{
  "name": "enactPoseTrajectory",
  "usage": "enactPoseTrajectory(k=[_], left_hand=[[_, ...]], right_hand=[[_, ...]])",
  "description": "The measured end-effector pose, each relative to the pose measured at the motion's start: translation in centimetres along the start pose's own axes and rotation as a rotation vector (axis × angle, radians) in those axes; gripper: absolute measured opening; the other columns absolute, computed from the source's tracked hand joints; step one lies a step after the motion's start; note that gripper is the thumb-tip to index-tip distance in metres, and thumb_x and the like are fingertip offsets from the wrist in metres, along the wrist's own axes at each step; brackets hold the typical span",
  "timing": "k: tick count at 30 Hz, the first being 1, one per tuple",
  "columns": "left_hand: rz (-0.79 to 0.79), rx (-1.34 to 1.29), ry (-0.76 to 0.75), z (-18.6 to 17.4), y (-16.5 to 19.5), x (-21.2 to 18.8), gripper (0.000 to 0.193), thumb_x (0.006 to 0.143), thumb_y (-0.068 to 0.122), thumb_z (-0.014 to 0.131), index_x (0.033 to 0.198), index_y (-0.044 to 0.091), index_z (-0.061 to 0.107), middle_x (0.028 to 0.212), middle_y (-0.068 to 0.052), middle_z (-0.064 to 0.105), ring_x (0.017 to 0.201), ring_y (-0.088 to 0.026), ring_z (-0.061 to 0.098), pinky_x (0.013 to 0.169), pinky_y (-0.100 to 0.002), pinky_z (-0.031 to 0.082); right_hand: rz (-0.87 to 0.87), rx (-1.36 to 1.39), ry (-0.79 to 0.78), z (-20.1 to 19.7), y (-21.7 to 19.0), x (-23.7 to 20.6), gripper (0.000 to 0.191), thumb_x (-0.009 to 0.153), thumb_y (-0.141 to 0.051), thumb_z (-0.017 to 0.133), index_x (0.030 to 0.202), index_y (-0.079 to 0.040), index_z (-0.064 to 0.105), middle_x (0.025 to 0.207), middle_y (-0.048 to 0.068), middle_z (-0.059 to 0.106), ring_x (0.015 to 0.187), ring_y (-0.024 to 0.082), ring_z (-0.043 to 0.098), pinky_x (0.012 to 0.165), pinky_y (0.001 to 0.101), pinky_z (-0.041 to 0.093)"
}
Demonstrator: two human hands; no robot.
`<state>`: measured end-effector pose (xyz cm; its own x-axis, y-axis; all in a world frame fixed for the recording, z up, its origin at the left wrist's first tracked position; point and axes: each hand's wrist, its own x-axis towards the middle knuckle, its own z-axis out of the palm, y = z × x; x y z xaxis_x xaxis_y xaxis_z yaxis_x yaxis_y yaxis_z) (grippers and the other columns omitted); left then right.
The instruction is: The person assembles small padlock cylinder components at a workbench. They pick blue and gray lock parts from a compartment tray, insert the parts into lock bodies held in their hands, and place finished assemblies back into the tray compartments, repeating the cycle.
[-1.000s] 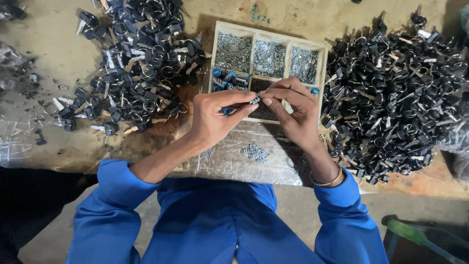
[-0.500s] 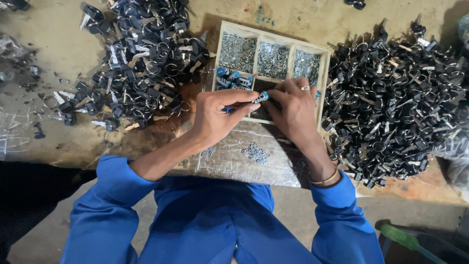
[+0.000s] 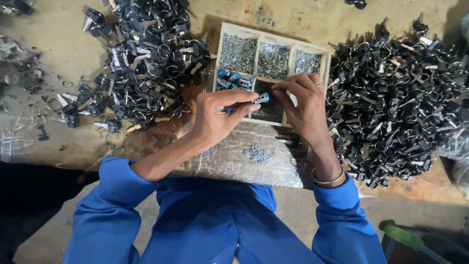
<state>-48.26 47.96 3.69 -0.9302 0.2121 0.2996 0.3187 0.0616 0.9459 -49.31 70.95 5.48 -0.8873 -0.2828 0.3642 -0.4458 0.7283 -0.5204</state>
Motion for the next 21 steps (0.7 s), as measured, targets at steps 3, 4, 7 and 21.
enactPoseTrajectory(k=[3,4,7,21], left_hand=[[0.008,0.034,-0.011,-0.1,0.1,0.0,0.021,0.09,0.004,0.082,0.111,0.002,0.077,0.109,-0.013,0.079,0.092,-0.017,0.079,0.075,-0.027,0.066],[0.023,0.041,-0.009,-0.1,0.2,0.0,0.022,0.09,0.004,0.082,0.111,0.002,0.077,0.109,-0.013,0.079,0.093,-0.017,0.079,0.076,-0.027,0.066],[0.038,0.051,-0.011,0.0,0.3,0.1,0.022,0.09,0.004,0.082,0.112,0.002,0.077,0.109,-0.013,0.079,0.093,-0.018,0.079,0.076,-0.027,0.066],[-0.051,-0.002,-0.032,0.3,0.3,0.0,0.021,0.089,0.003,0.084,0.108,-0.001,0.077,0.105,-0.011,0.08,0.093,-0.015,0.079,0.081,-0.026,0.067]], right_hand=[[0.032,0.07,0.052,-0.1,-0.2,-0.3,0.014,0.091,-0.005,0.085,0.1,-0.006,0.075,0.099,0.006,0.069,0.093,0.023,0.059,0.086,0.0366,0.044],[0.038,0.093,0.078,-0.1,-0.3,-0.4,0.014,0.091,-0.005,0.086,0.099,-0.006,0.074,0.099,0.006,0.069,0.092,0.021,0.059,0.087,0.0363,0.044],[0.114,0.431,0.073,0.6,-0.6,-0.9,0.013,0.096,-0.002,0.081,0.101,-0.002,0.069,0.105,0.007,0.065,0.101,0.018,0.059,0.09,0.0297,0.047],[0.251,0.844,-0.067,1.6,-0.9,-1.7,0.012,0.102,0.003,0.068,0.113,0.001,0.073,0.118,0.006,0.06,0.112,0.014,0.057,0.098,0.028,0.048]])
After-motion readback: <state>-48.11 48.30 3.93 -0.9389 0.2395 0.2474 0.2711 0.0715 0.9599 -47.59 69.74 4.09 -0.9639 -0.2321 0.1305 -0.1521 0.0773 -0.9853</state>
